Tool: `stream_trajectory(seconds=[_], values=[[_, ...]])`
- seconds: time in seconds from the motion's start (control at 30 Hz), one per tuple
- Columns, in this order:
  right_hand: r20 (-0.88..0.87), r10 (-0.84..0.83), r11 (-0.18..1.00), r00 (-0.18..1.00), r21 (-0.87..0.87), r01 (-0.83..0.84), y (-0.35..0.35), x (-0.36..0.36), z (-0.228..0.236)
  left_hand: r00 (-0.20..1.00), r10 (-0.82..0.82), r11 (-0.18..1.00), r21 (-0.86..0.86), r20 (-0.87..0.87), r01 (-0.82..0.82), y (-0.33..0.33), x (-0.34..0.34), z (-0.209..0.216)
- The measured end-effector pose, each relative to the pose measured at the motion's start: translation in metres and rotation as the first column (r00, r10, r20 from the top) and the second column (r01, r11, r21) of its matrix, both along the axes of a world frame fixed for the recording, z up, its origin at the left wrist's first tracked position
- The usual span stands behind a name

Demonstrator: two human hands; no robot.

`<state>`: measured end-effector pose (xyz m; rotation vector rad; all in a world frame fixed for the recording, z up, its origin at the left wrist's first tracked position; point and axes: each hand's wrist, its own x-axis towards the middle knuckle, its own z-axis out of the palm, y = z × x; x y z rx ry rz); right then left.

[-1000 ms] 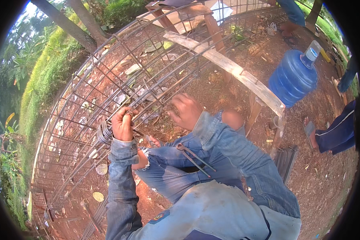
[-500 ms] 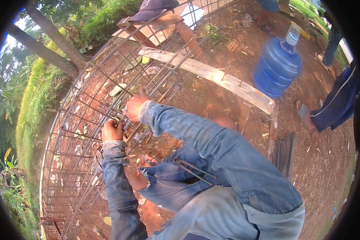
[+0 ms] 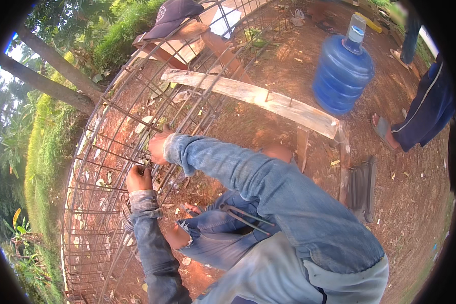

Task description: The person is assembling a metal structure by tying metal rods together using wire and pliers. They repeatedly bend wire, wrap it around rod intersections, and twist it to secure the connections.

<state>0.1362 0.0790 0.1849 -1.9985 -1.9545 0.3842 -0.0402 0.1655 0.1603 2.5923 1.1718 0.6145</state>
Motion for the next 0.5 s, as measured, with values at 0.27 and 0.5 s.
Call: stream_trajectory(seconds=[0.27,0.5], values=[[-0.361,-0.184,0.564,0.914,0.723,0.399,-0.029,-0.017,-0.035,0.999,0.047,0.995,0.085,-0.026,-0.045,-0.007,0.002,0.003],[-0.751,-0.39,0.417,0.533,0.372,0.829,-0.096,0.09,-0.11,0.993,0.094,0.992,0.09,-0.066,-0.088,-0.017,0.002,0.008]])
